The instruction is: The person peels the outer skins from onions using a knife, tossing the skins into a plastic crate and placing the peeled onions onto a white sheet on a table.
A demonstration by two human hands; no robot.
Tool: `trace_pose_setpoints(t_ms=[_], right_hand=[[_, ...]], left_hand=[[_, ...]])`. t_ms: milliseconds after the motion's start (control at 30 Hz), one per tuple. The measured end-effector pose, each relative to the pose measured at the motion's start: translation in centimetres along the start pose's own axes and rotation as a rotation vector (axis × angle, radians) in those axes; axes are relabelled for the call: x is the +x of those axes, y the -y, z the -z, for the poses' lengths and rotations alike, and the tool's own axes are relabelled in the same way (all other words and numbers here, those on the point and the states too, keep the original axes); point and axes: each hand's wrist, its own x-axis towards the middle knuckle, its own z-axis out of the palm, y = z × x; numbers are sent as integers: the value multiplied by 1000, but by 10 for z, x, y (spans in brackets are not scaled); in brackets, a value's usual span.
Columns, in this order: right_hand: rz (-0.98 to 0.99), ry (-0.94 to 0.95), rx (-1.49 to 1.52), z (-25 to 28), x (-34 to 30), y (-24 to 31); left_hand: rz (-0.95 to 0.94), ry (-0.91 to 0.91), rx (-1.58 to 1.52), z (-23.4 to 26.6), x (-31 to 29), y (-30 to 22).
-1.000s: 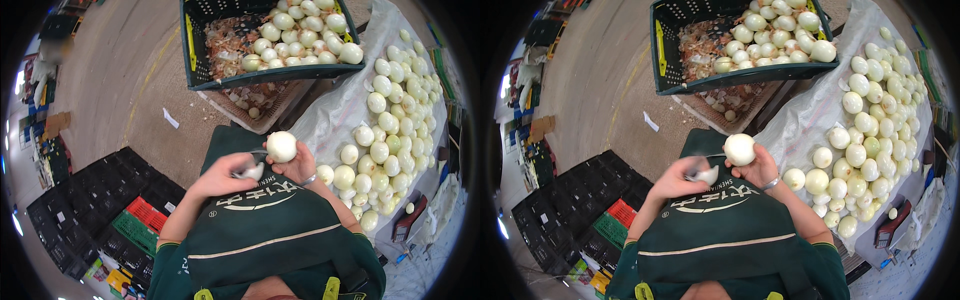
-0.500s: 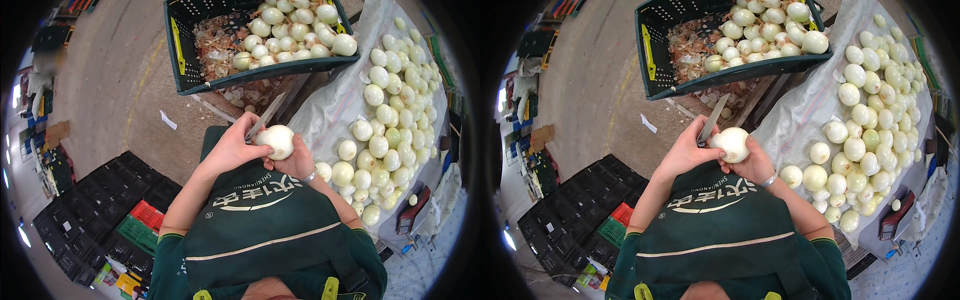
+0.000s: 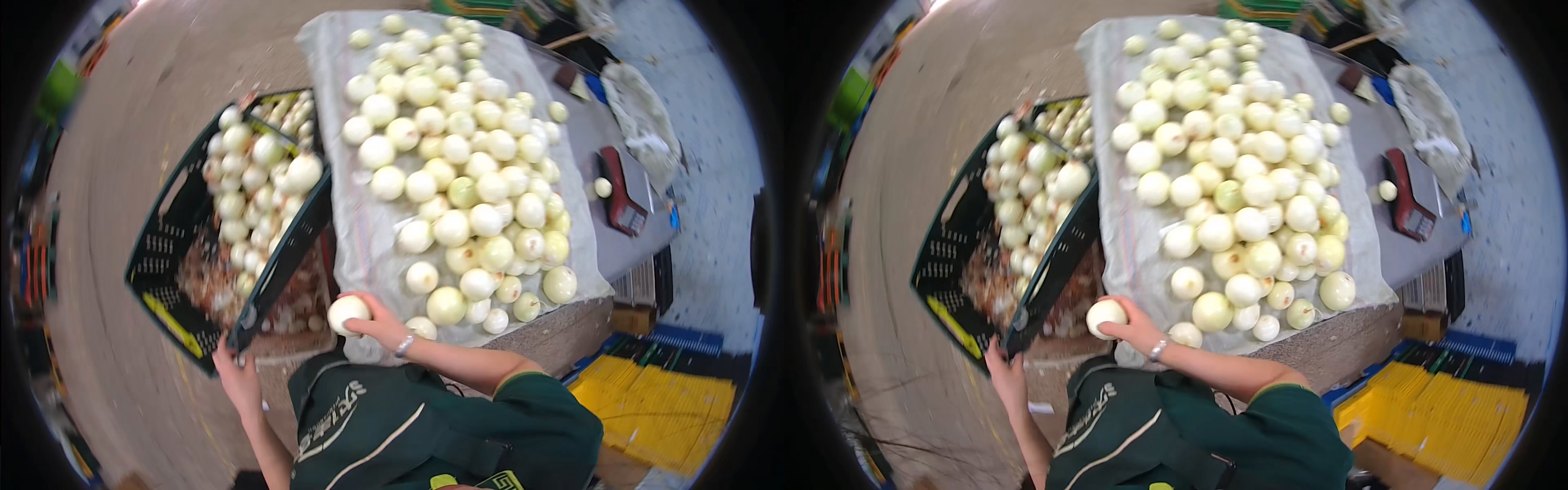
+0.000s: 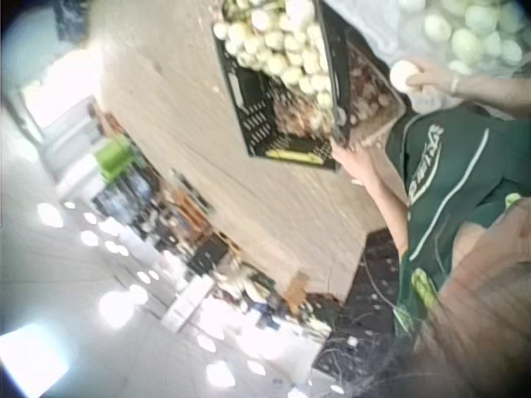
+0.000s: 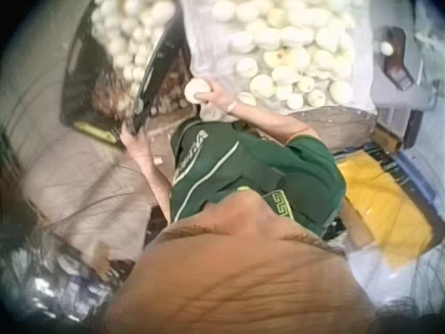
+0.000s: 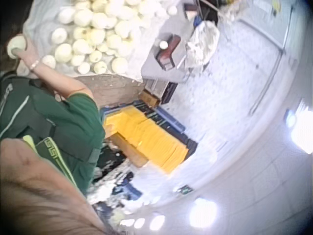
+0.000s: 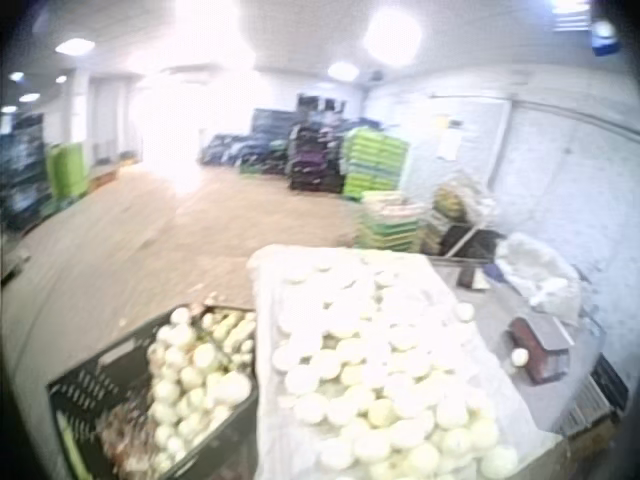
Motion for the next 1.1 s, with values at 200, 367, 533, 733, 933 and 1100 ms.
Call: trace_pose_setpoints(t_ms=[200, 367, 533, 733, 933, 1100], right_hand=[[606, -1081, -859, 193, -1, 153], [405, -1411, -969, 429, 22, 138], [744, -1288, -1021, 271, 44, 158], [522, 266, -875, -43, 128, 126], [286, 630, -1688, -187, 322, -13], [8, 918, -2125, -221, 385, -83]], left_hand=[[242, 307, -479, -38, -18, 28], [255, 561, -632, -43, -25, -22], [631, 493, -1327, -17, -26, -19], [762, 585, -1943, -39, -51, 5], [725, 511, -1670, -18, -3, 32], [826, 272, -1576, -3, -5, 77]])
